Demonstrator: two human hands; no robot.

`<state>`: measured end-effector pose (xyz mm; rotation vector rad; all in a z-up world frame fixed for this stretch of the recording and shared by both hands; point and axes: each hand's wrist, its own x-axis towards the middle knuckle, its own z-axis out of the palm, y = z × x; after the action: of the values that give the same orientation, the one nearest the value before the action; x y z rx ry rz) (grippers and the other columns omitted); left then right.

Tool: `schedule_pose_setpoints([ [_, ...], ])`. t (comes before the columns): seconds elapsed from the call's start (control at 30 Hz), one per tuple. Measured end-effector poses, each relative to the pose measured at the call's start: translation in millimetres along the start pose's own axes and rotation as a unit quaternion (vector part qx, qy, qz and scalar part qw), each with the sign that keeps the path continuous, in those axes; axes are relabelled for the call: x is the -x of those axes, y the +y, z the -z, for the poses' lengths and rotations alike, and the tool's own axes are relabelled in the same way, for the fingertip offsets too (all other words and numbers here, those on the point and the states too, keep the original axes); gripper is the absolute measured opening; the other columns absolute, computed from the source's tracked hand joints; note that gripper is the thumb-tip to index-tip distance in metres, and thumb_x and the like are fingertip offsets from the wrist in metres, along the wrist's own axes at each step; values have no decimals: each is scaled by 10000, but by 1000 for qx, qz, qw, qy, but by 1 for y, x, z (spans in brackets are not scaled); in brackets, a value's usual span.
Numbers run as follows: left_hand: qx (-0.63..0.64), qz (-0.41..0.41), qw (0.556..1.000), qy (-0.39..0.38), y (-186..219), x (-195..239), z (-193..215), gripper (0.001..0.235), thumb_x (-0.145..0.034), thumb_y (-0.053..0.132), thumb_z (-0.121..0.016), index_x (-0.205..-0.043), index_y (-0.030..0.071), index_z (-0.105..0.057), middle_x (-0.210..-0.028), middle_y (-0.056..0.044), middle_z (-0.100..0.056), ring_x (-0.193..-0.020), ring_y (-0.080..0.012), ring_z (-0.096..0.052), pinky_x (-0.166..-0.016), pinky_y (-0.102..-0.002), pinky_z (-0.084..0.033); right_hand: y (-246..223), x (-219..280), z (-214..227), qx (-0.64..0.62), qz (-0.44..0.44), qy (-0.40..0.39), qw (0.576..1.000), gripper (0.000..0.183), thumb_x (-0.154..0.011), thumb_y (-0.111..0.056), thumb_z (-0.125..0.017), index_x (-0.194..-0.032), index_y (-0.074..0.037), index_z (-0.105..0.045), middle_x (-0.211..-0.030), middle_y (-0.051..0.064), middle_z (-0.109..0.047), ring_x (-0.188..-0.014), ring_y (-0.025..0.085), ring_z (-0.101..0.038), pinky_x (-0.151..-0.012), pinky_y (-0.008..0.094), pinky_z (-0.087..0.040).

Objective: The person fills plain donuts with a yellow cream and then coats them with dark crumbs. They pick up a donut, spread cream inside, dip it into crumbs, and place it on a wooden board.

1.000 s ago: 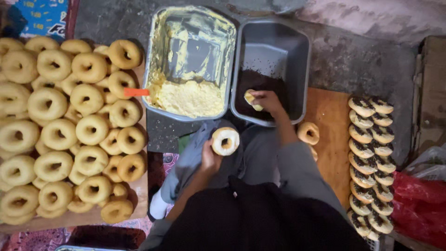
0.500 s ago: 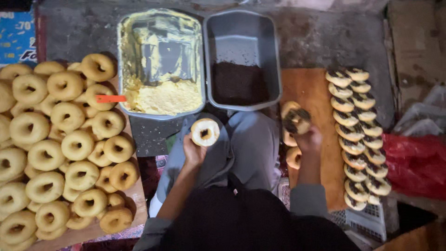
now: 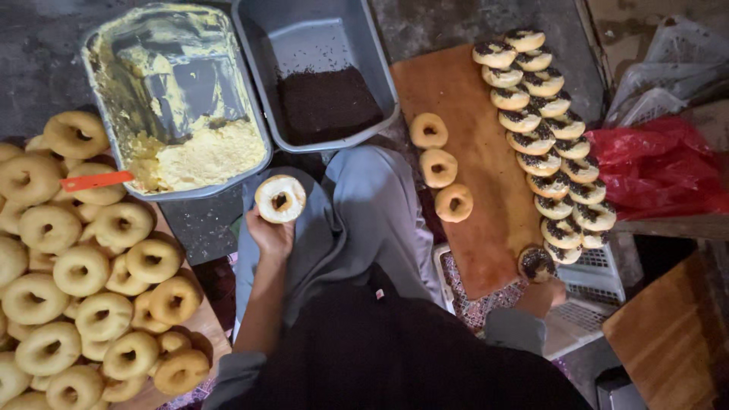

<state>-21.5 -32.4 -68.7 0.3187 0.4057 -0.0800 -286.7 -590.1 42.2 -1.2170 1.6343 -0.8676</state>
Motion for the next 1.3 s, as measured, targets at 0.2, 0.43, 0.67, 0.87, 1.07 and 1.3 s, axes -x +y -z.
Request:
schedule_pose_setpoints([
  [0.2,-11,-11,1000,-6,2,4,-7,507,-1017,339,-446,-1329,-29,-601,-1317,-166,-663,-1230,-316,-642,-1089,-492,-532,-1,-2,-18,120,24,9,992,409,-967,-198,-607,-1304,33,-634,-1296,158,-680,-1173,271,-666,-1022,412,-538],
  [0.43,-19,34,999,-38,7,19,-32,572,-955,368,-442,-1344,-31,-573,-1305,-175,-667,-1194,-349,-667,-1023,-577,-559,-15,29,-57,271,255,135,918,422,-981,-217,-623,-1320,34,-625,-1322,154,-670,-1202,258,-657,-1028,401,-532],
  [0.67,-88,162,967,-177,-29,17,-51,453,-1044,337,-501,-1343,3,-568,-1279,-210,-659,-1149,-376,-672,-968,-595,-562,-30,206,-231,76,419,-649,630,437,-994,-237,-638,-1336,34,-617,-1349,149,-660,-1231,245,-648,-1033,390,-525],
  [0.87,-23,265,958,-106,-25,-6,-49,436,-1056,437,-512,-1338,107,-539,-1329,-194,-638,-1187,-356,-635,-1005,-589,-515,-51,310,-369,139,-134,-889,414,492,-923,-201,-703,-1337,61,-657,-1246,156,-721,-1128,221,-686,-1009,360,-541],
  [1.07,-23,233,964,-126,2,2,-56,384,-1034,523,-462,-1342,296,-446,-1459,-211,-543,-1349,-385,-515,-1104,-659,-389,-46,288,-522,92,132,-719,676,313,-893,-67,-674,-1178,52,-725,-1021,104,-755,-878,198,-723,-791,340,-595],
  [1.3,-10,259,955,-141,3,-5,-59,391,-1047,528,-447,-1364,299,-440,-1502,-219,-482,-1383,-393,-463,-1113,-651,-368,8,307,-528,294,557,-631,452,217,-807,-180,-767,-1006,-112,-819,-916,141,-756,-814,282,-738,-740,378,-573],
])
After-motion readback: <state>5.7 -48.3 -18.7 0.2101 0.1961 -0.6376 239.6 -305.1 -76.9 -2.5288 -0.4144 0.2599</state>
